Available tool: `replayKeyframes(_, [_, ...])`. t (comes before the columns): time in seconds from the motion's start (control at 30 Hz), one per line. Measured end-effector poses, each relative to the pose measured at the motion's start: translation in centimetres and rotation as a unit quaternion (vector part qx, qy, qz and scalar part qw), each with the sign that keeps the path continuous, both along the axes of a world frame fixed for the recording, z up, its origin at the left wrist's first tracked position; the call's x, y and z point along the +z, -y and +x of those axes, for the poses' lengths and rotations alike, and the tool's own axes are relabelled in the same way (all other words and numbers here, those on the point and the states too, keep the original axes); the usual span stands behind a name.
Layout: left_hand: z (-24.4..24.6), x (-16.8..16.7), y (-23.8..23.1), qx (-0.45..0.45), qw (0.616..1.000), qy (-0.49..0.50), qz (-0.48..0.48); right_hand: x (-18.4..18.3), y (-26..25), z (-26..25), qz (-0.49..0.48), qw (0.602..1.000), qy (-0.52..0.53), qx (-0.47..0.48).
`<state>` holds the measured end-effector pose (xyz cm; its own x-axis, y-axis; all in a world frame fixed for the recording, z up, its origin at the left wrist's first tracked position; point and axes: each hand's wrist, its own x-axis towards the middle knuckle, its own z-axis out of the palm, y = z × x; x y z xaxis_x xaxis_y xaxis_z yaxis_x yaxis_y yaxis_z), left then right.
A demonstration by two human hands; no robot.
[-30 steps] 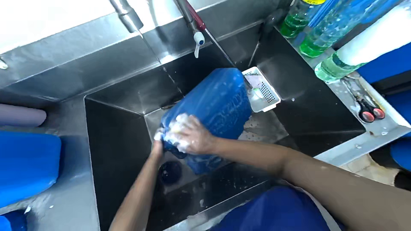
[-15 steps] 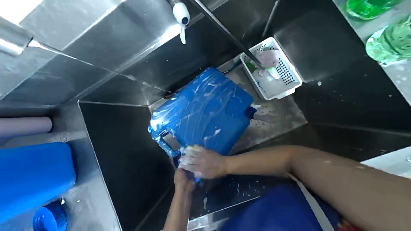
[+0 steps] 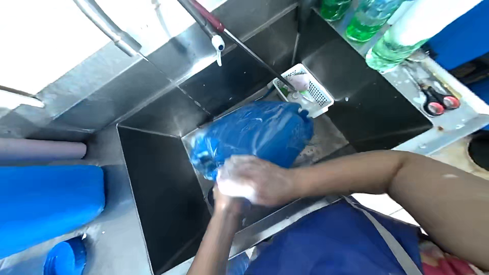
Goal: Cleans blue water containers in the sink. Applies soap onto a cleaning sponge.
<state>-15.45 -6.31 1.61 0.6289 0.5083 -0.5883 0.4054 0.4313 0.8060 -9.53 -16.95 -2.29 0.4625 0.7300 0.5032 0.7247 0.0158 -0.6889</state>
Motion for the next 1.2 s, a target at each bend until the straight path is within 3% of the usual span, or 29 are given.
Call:
replayKeyframes(0.07, [0.2,0.9,-1.5,0.07,0.989,0.013,-0.126,-0.4,2.5,0.3,0.017,1.0,0.012,-0.023])
replayKeyframes(0.1, [0.2,0.1,-2.4,0.101,0.984,-0.007,-0.149,-2.1,4.2,2.6,-0.035,0.997,-0.012,-0.074])
replayKeyframes(0.2, [0.3,-4.4,-4.2,0.205,0.967,-0.023,-0.15,-6.2,7.9,10.6,-0.245,0.926,-0.105,-0.266])
replayKeyframes(0.27, [1.2,-4.8,-4.6,0.224,0.964,0.01,-0.141,-5.4,4.9,9.3,-0.294,0.902,-0.086,-0.305])
replayKeyframes(0.37, [2.0,-4.2,-5.6,0.189,0.969,0.052,-0.151,-2.2,-4.5,-0.9,-0.229,0.957,-0.022,-0.175])
replayKeyframes(0.43, [1.3,-4.3,-6.4,0.1,0.989,0.049,-0.1,-1.5,-5.4,-2.2,-0.184,0.975,-0.022,-0.125])
replayKeyframes(0.53, [-2.2,-6.0,-8.5,-0.086,0.992,-0.05,0.075,-5.1,2.3,4.9,-0.235,0.916,-0.112,-0.304])
replayKeyframes(0.6, [-3.5,-8.3,-9.6,-0.129,0.976,-0.098,0.147,-6.7,5.5,8.0,-0.27,0.869,-0.144,-0.389])
replayKeyframes(0.63, [-3.6,-9.0,-10.4,-0.129,0.97,-0.114,0.17,-7.2,4.1,6.9,-0.263,0.873,-0.135,-0.389])
replayKeyframes(0.67, [-3.6,-9.5,-11.5,-0.125,0.966,-0.125,0.186,-7.9,1.1,4.3,-0.24,0.897,-0.109,-0.355])
replayKeyframes(0.73, [-3.8,-10.4,-14.0,-0.115,0.966,-0.129,0.194,-8.0,-5.2,-1.9,-0.256,0.948,-0.07,-0.174])
replayKeyframes(0.77, [-4.1,-10.5,-15.5,-0.108,0.966,-0.128,0.197,-7.1,-6.9,-2.9,-0.277,0.954,-0.064,-0.092])
replayKeyframes(0.83, [-4.6,-10.3,-17.5,-0.092,0.963,-0.138,0.214,-6.5,-5.9,-0.2,-0.294,0.95,-0.057,-0.094])
replayKeyframes(0.93, [-4.7,-10.4,-17.9,-0.085,0.951,-0.158,0.253,-6.3,1.7,7.4,-0.46,0.865,-0.134,-0.151])
replayKeyframes(0.97, [-4.4,-10.7,-18.0,-0.09,0.945,-0.161,0.269,-6.3,3.8,8.0,-0.508,0.841,-0.138,-0.126])
replayKeyframes(1.03, [-3.8,-11.0,-18.1,-0.096,0.938,-0.167,0.287,-5.6,6.1,7.3,-0.542,0.832,-0.109,-0.051])
replayKeyframes(1.1, [-3.7,-11.3,-18.2,-0.094,0.935,-0.176,0.295,-4.5,6.8,7.1,-0.545,0.832,-0.103,0.014])
replayKeyframes(1.2, [-3.5,-11.7,-18.6,-0.09,0.931,-0.185,0.301,-2.2,4.5,9.4,-0.571,0.784,-0.24,0.033])
